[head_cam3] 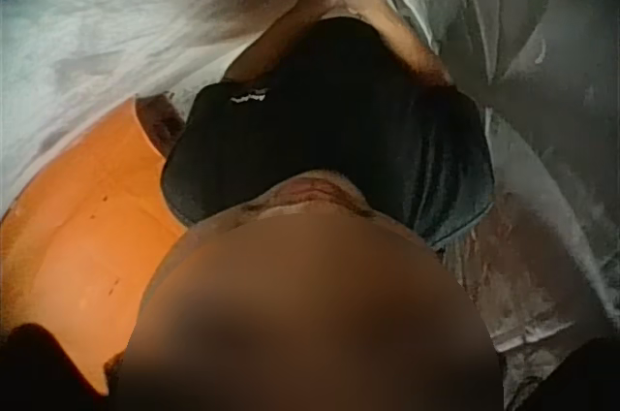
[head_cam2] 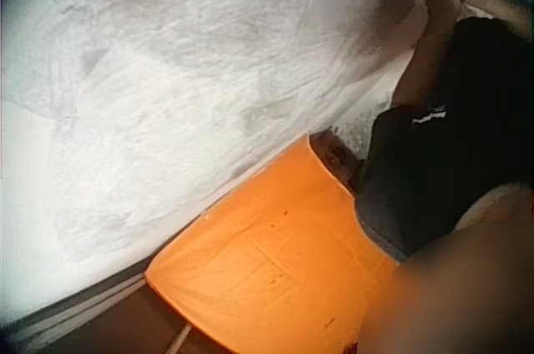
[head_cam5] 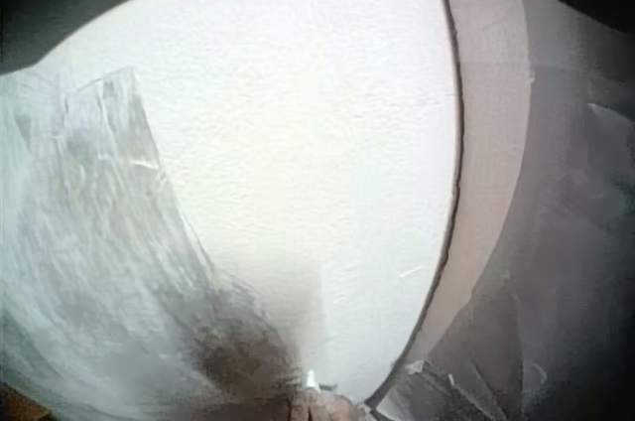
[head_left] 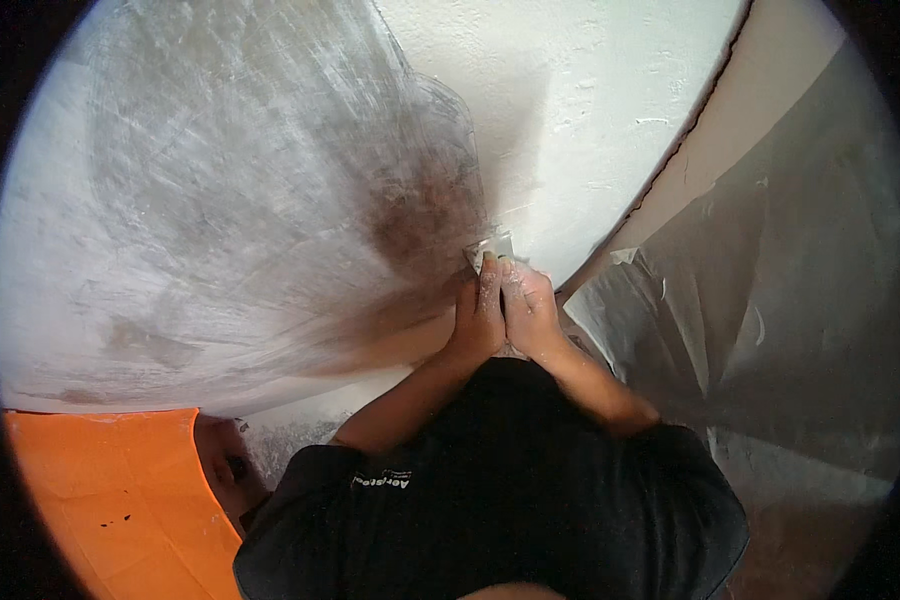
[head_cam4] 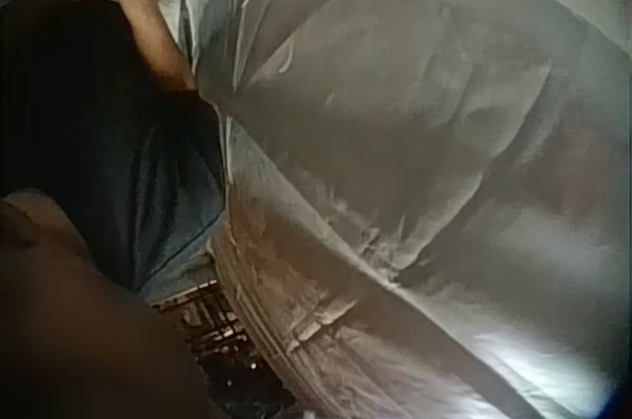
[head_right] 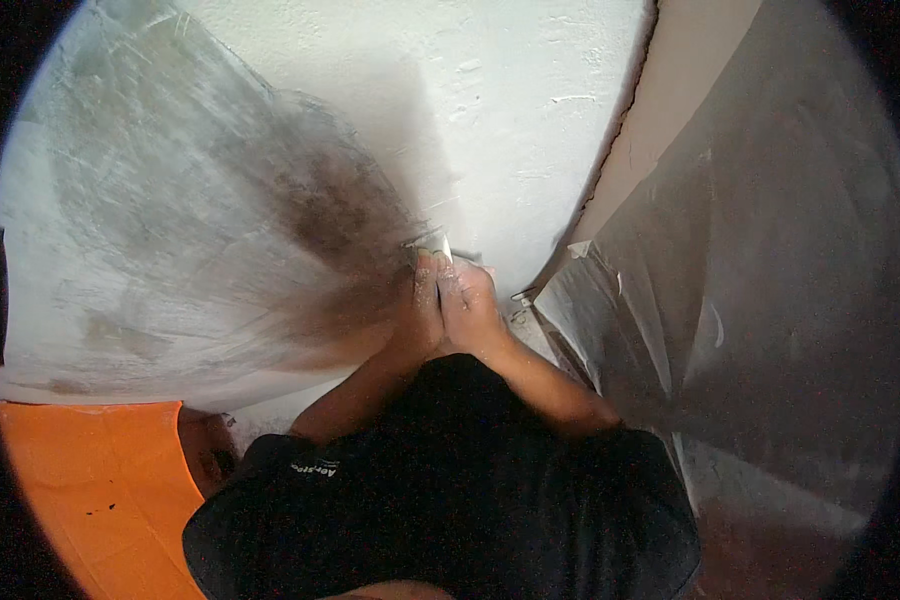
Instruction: The person smooths and scrapes plaster or wall filler on a damaged wall surface using a putty knife.
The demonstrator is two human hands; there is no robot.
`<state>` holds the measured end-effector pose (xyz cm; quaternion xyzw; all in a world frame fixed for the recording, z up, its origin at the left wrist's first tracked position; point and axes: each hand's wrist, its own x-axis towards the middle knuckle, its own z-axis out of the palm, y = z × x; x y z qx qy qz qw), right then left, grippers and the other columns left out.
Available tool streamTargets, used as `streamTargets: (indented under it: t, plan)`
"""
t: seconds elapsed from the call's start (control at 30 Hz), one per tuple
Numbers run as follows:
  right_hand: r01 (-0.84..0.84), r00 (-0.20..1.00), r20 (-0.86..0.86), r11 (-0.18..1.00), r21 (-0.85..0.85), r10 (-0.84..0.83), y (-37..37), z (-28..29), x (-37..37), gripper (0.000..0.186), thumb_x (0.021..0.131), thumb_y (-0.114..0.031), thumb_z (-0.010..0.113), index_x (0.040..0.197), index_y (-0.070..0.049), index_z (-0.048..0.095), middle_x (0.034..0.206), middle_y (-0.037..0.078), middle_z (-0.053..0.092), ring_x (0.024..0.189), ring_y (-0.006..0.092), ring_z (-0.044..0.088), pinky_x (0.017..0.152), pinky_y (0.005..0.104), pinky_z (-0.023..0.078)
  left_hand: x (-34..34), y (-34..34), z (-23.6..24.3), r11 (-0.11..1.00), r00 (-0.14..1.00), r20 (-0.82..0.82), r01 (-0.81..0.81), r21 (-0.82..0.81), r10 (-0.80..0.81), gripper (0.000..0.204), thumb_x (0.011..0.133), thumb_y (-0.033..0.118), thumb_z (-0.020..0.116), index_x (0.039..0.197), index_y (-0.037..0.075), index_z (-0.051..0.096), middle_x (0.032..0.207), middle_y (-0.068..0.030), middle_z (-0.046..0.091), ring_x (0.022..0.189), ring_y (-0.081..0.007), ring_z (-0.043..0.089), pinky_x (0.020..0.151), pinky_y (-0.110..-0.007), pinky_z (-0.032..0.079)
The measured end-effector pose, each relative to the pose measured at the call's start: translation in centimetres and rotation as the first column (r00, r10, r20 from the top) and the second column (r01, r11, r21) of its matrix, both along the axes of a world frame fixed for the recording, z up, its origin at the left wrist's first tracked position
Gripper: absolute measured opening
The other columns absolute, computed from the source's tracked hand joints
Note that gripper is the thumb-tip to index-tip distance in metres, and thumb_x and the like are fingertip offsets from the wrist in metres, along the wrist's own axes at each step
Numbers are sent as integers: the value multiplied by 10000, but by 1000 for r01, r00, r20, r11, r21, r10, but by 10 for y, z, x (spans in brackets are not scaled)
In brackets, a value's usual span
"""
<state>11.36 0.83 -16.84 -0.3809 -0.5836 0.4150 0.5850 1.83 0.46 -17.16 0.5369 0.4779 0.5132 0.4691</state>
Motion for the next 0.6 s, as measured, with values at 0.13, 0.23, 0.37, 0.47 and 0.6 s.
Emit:
streamTargets:
  t: [0.13,0.23,0.37,0.47,0.6]
  plan:
    - [-47,999,-6,996,-70,46,-7,-4,1,284,1013,-161,416,906,31,596,687,124,564,665,170,537,634,344,452,-2,-1,-39,894,931,-317,-19,449,179,446,1056,331,352,923,-33,573,805,-73,613,757,-140,547,659,-315,441]
    - [-25,997,68,999,-29,27,7,-4,4,241,993,-131,432,915,36,588,734,170,579,667,249,555,643,361,455,-2,2,-19,957,968,-232,-27,289,98,459,1057,333,343,913,-36,574,810,-80,617,771,-143,547,673,-320,443]
    - [-51,998,33,998,34,50,6,-3,3,211,968,-99,437,919,53,576,798,233,585,695,354,570,660,391,460,-1,4,-7,1000,999,-30,-11,20,12,455,1056,329,347,891,-29,575,806,-78,615,770,-133,537,671,-314,443]
    - [-86,993,82,996,-39,89,7,-13,3,213,963,-89,429,916,57,576,806,243,586,711,376,584,672,402,466,0,1,-15,982,988,-108,-89,167,108,456,1056,326,352,863,-25,570,788,-76,607,748,-129,526,655,-316,438]
    - [-51,999,-7,999,-4,51,9,1,0,200,955,-79,435,907,54,576,809,251,586,719,404,580,674,410,465,-6,2,-16,979,947,-303,-48,197,107,453,1056,317,353,842,-20,567,762,-73,597,716,-134,514,633,-327,425]
